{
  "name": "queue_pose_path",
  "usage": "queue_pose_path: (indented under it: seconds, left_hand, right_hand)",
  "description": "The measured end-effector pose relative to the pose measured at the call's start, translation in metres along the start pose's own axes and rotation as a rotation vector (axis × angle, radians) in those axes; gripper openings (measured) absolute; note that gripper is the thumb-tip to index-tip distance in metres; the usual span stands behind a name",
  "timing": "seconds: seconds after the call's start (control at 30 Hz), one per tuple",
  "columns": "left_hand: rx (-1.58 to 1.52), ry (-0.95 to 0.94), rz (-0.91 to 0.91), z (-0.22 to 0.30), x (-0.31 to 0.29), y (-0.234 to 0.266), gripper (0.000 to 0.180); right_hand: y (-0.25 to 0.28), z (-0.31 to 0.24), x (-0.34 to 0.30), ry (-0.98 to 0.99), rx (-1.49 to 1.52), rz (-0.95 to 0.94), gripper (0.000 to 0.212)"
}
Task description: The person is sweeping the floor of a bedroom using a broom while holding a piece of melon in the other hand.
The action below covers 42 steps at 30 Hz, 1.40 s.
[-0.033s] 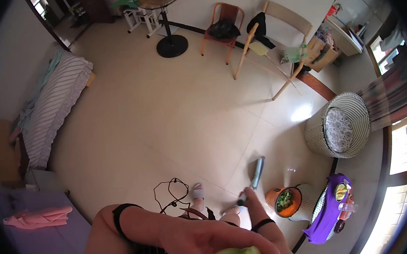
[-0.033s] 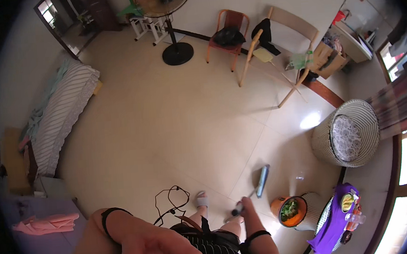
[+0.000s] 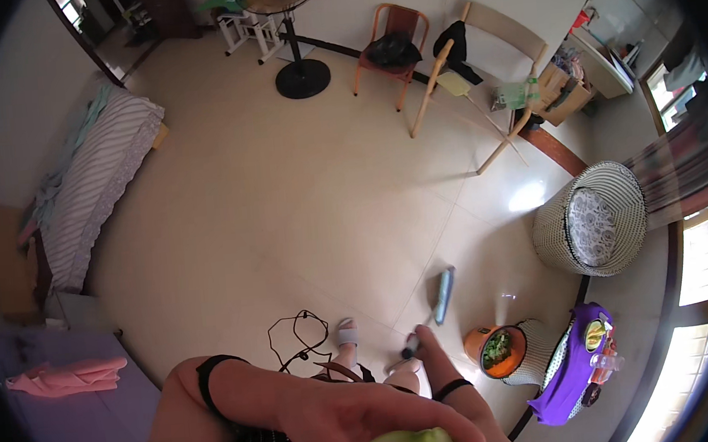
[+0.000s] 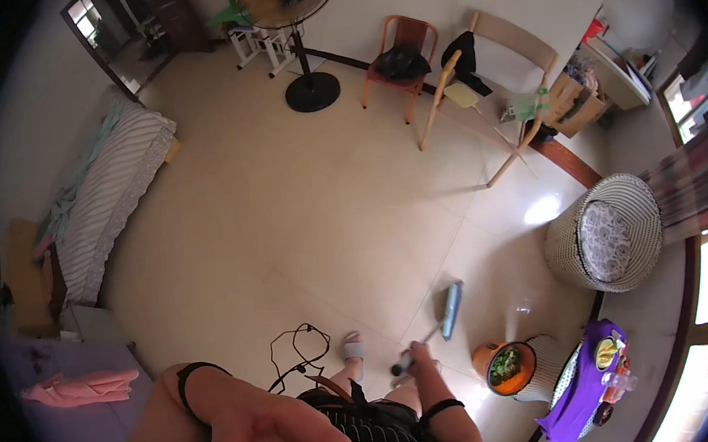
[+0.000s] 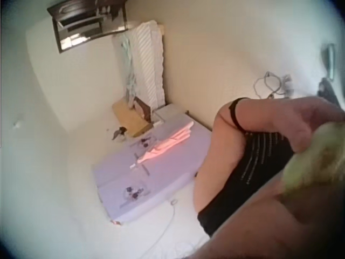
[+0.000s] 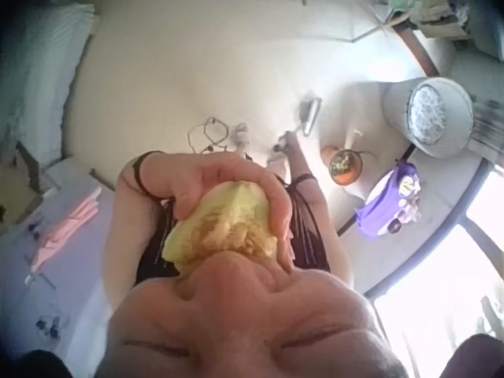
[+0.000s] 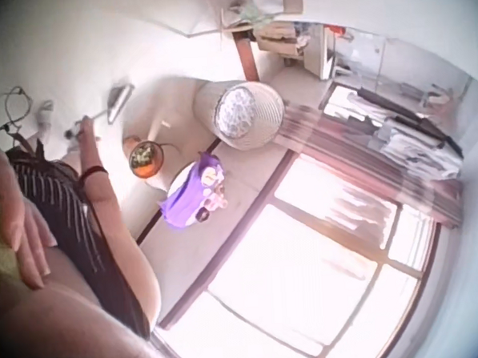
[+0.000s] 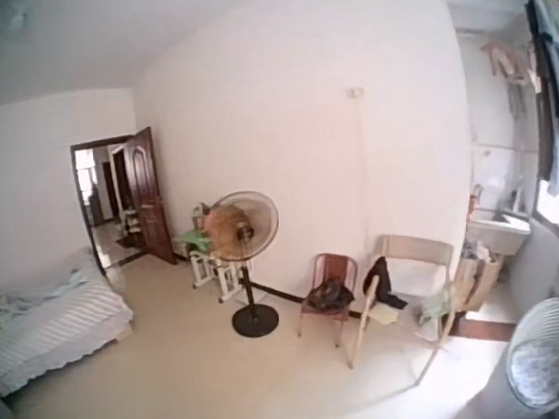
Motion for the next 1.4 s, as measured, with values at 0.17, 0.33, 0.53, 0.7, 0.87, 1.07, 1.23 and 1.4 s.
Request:
queue_pose_path:
  seconds: [0.17, 0.33, 0.53, 0.7, 0.87, 1.07, 1.23, 1.4]
  left_hand:
    - [-0.069, -0.074, 0.031, 0.003, -0.021, -0.003, 0.069]
    - [-0.156, -0.084, 0.032, 0.002, -0.033, -0.01, 0.066]
    - [-0.22, -0.06, 0.014, 0.001, -0.042, -0.019, 0.063]
    - [-0.112, -0.018, -0.051, 0.001, -0.039, -0.024, 0.063]
    - [-0.03, -0.014, -0.087, -0.004, -0.035, -0.024, 0.065]
    - [0.309, -0.032, 0.211, 0.011, -0.049, -0.003, 0.055]
    - [0.457, 0.159, 0.163, 0.012, -0.053, -0.005, 0.081]
    - [0.6, -0.062, 0.091, 0.016, -0.049, 0.005, 0.072]
  right_hand:
    - [-0.112, 0.043, -0.032, -0.071, -0.128, -0.046, 0.034]
    - [-0.119, -0.003, -0.046, -0.079, 0.041, -0.322, 0.022]
    - [-0.052, -0.002, -0.079, -0.09, 0.089, -0.272, 0.053]
    - [0.013, 0.001, -0.102, -0.002, 0.094, -0.136, 0.053]
    - [0.065, 0.006, -0.079, -0.22, 0.333, -0.024, 0.009]
    - [0.032, 0.012, -0.027, -0.133, 0.39, 0.146, 0.007]
    - [-0.083, 0.051, -0.041, -0.126, 0.029, -0.067, 0.02]
    - [-0.108, 0.034, -0.051, -0.252, 0.021, -0.375, 0.031]
Point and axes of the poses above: each hand's wrist, its own x-axis towards the middle knuckle, its own y-axis out of the back of the hand, z = x × y, the point moved 4 cm from there along x, towards the middle knuckle, and after that the axes turned 6 degrees about z, right-handed, at the moved point
